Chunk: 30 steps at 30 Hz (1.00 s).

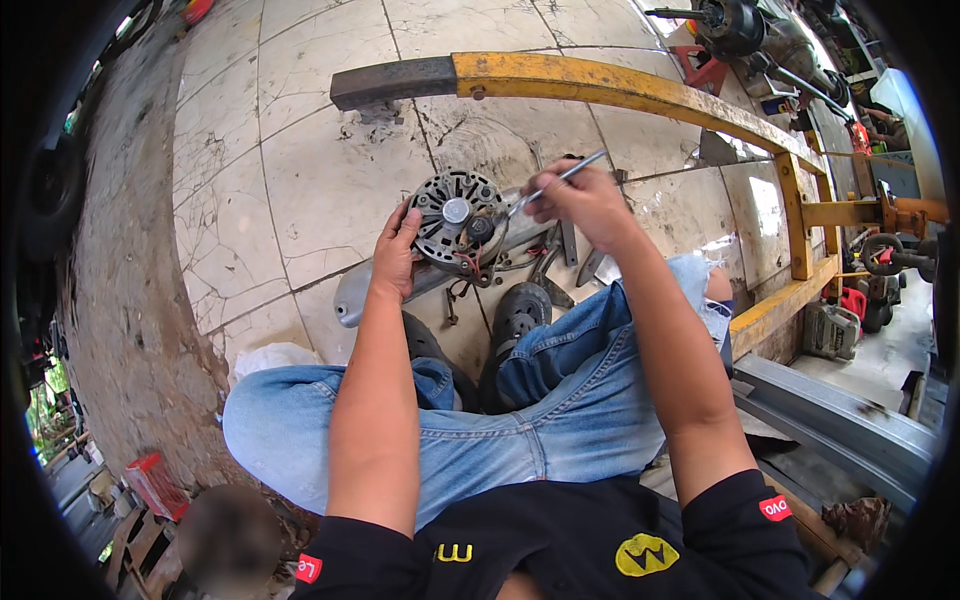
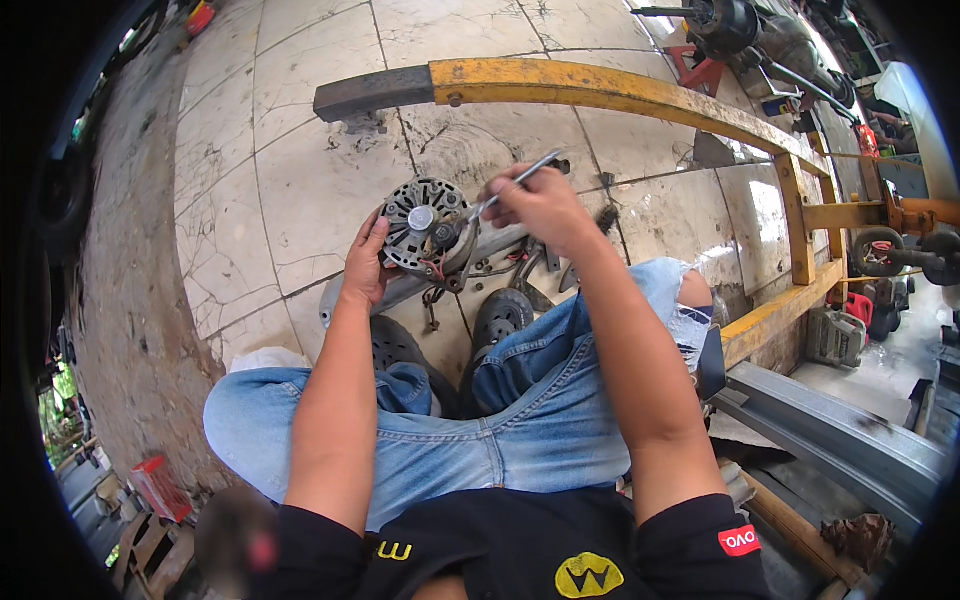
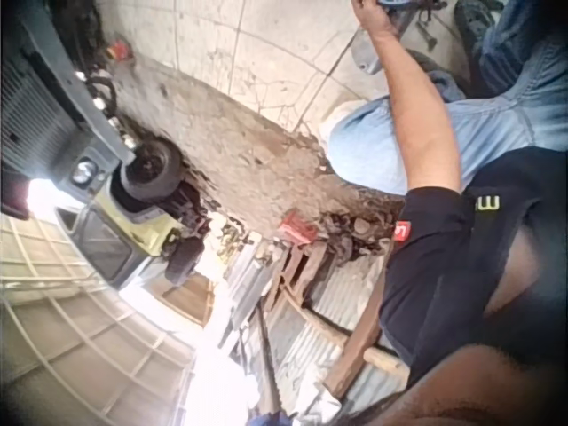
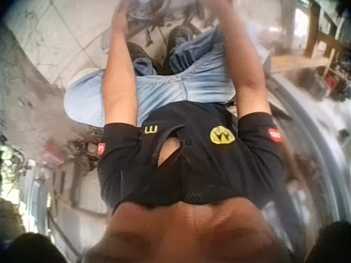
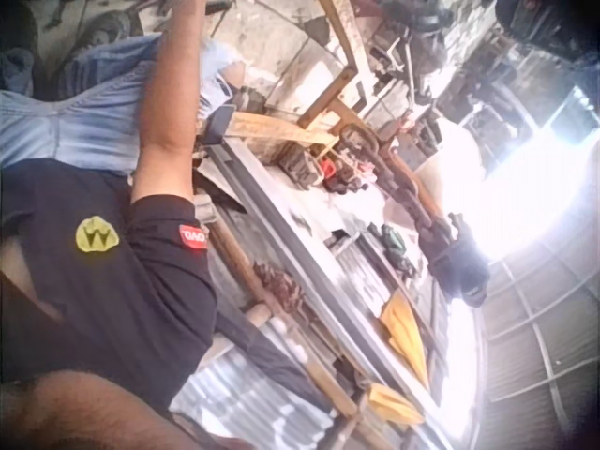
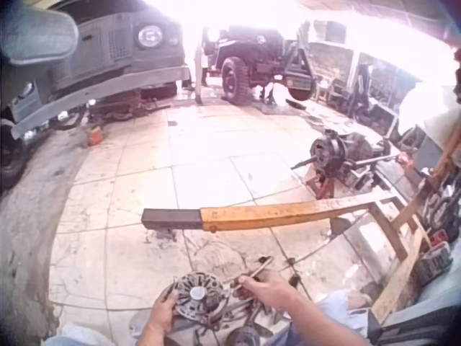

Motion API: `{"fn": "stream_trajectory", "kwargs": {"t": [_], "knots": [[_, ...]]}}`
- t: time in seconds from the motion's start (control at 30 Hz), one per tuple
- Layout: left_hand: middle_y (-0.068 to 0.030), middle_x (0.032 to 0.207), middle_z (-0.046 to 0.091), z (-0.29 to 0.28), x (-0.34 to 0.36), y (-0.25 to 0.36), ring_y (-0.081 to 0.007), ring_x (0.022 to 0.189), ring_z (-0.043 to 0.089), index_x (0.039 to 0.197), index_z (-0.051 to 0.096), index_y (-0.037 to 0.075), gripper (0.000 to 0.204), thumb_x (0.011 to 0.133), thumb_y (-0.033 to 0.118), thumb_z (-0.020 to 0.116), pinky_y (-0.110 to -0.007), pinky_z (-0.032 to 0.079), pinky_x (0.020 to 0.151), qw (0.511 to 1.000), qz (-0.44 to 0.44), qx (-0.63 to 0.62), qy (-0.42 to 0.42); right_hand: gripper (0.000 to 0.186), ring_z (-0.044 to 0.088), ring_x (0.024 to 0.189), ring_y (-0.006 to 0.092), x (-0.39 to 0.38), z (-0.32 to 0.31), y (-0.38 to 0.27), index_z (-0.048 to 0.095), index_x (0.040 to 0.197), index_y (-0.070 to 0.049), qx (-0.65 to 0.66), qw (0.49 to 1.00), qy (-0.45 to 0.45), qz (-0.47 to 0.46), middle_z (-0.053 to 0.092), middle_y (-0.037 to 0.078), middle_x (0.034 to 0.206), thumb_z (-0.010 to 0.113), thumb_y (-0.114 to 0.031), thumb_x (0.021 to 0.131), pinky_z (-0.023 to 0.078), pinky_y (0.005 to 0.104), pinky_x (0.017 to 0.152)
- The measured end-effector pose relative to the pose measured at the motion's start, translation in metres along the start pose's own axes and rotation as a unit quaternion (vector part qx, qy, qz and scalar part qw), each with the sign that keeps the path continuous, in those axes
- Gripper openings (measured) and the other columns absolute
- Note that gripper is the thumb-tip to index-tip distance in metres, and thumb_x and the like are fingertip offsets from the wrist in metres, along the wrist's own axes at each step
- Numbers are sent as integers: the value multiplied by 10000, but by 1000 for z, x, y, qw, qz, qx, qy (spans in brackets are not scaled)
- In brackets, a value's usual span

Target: The person sits on the floor and uses a wrench and a hammer to disassemble a small engine component, removing bolts and separating the casing to expose the internal rotor.

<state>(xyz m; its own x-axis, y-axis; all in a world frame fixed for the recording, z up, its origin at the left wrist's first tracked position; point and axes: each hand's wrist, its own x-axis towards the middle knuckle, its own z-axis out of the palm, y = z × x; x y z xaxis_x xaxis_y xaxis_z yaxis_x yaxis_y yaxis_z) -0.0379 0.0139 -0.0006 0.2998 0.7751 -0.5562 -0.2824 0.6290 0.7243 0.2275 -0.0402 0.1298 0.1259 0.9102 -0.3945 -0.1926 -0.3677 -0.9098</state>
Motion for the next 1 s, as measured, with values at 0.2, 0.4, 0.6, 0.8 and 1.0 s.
{"fn": "stream_trajectory", "kwargs": {"t": [0.2,0.4,0.6,0.8,1.0], "knots": [[-49,1265,623,-1,3,0,-136,1017,637,1413,512,137,547,930,333,676,-282,533,740,1000,8,12,-12,185,681,717,186,28,-26,16,607,1024,43,-45,993,104,-29,689,132,897,580,-129,960,587,337,661],[-46,1261,624,0,0,0,-135,1046,631,1417,507,142,534,939,322,663,-281,541,739,1000,-3,18,-8,217,697,826,217,24,-27,23,591,1038,42,-61,996,55,18,682,133,973,566,-168,989,590,344,735],[-45,1268,619,-4,5,3,-220,1095,625,1407,501,164,468,977,328,588,-449,563,822,1000,-1,18,-20,207,698,803,197,13,-13,22,590,1029,40,-46,999,22,-4,680,126,945,564,-161,986,592,330,718],[-61,1309,590,1,4,6,-211,1115,614,1414,502,146,503,957,308,634,-423,563,812,999,-5,-7,-32,197,704,822,214,28,-28,17,575,1049,36,36,990,128,-43,673,141,988,554,-152,996,596,336,756],[-52,1293,601,5,0,13,-210,1113,614,1408,515,162,501,944,294,654,-418,554,805,999,-17,-6,-26,171,706,828,211,61,32,20,587,1044,33,66,995,51,-54,675,119,987,565,-127,986,589,319,730]]}}
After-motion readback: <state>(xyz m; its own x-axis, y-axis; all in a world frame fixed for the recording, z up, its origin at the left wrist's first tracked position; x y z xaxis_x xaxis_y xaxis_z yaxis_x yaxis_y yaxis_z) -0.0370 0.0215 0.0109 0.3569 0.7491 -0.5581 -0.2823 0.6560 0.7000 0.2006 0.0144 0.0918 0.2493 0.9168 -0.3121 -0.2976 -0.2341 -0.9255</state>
